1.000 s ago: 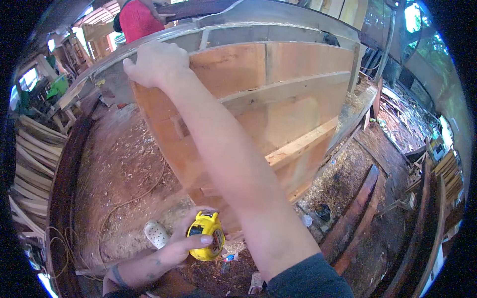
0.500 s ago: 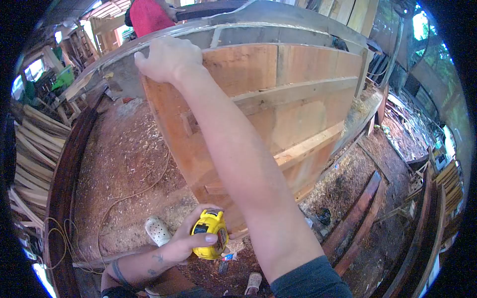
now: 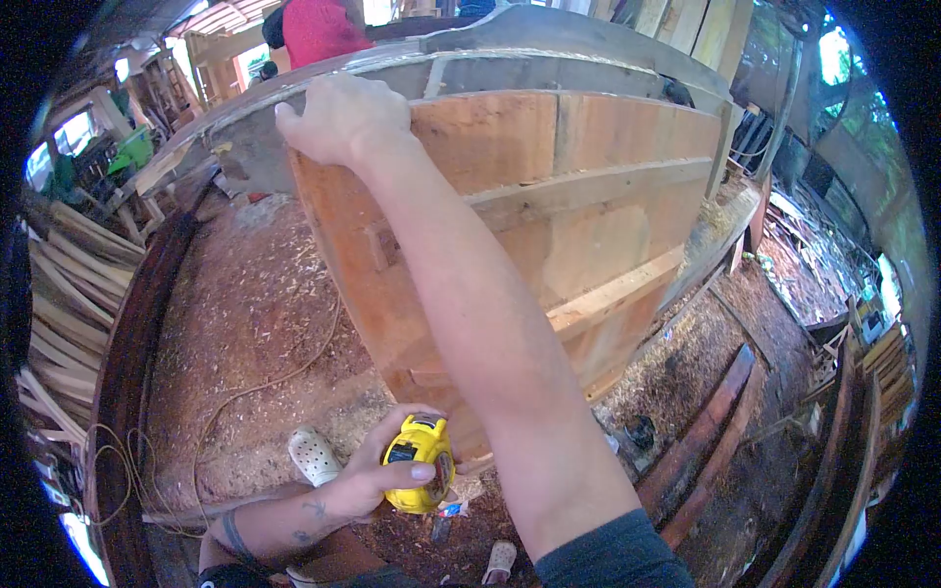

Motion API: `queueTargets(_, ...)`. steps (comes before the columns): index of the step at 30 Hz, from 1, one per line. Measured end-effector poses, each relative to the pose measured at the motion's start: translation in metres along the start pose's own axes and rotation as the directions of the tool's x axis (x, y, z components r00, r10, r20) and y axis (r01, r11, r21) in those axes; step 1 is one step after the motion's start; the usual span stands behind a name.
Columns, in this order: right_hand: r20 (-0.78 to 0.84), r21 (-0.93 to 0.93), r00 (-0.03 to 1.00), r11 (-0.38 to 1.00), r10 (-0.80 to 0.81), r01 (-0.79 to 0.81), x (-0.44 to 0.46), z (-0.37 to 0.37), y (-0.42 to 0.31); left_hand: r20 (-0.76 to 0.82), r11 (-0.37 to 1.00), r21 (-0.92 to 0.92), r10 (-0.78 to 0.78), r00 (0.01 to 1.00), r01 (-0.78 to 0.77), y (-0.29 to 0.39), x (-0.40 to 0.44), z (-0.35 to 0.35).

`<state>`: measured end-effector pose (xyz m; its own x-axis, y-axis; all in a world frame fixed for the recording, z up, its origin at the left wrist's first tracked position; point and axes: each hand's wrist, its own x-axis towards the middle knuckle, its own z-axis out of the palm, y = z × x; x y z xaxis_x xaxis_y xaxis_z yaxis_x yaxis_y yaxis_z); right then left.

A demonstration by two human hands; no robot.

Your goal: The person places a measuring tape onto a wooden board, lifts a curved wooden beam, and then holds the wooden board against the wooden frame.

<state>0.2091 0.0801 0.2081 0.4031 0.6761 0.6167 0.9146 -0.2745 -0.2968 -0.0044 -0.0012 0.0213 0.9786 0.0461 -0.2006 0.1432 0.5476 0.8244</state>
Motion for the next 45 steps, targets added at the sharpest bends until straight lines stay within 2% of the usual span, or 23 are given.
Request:
queueTargets(11, 0.016, -0.039, 0.999, 0.999, 0.029, -0.028, 0.0035, 0.0023, -0.0004, -0.027, 0.997, 0.073, 0.015, 1.0, -0.013, -0.003, 0.0008, -0.0035)
queueTargets(19, -0.008, 0.003, 1.0, 1.0, -0.022, 0.022, 0.0042, 0.005, 0.0014, -0.033, 0.995, 0.094, 0.041, 0.999, -0.038, -0.0043, 0.0021, -0.0028)
queueTargets(22, 0.006, 0.006, 1.0, 1.0, -0.011, 0.011, 0.0044, 0.0032, 0.0009, -0.028, 0.999, 0.035, 0.029, 0.999, -0.028, -0.0033, 0.0009, -0.0007)
queueTargets(34, 0.0, 0.001, 1.0, 1.0, -0.004, 0.004, 0.0018, 0.0007, -0.0014, -0.04, 0.997, 0.069, 0.035, 0.999, -0.033, -0.0026, 0.0021, -0.0001)
queueTargets(38, 0.041, -0.007, 0.999, 1.0, -0.004, 0.005, 0.0019, -0.002, -0.0022, -0.041, 0.997, 0.064, 0.046, 0.998, -0.043, -0.0024, 0.0023, 0.0001)
queueTargets(45, 0.007, -0.019, 1.0, 1.0, 0.0, 0.0, -0.0003, -0.0006, -0.0028, -0.029, 0.998, 0.025, 0.05, 0.998, -0.049, -0.0031, 0.0016, 0.0002)
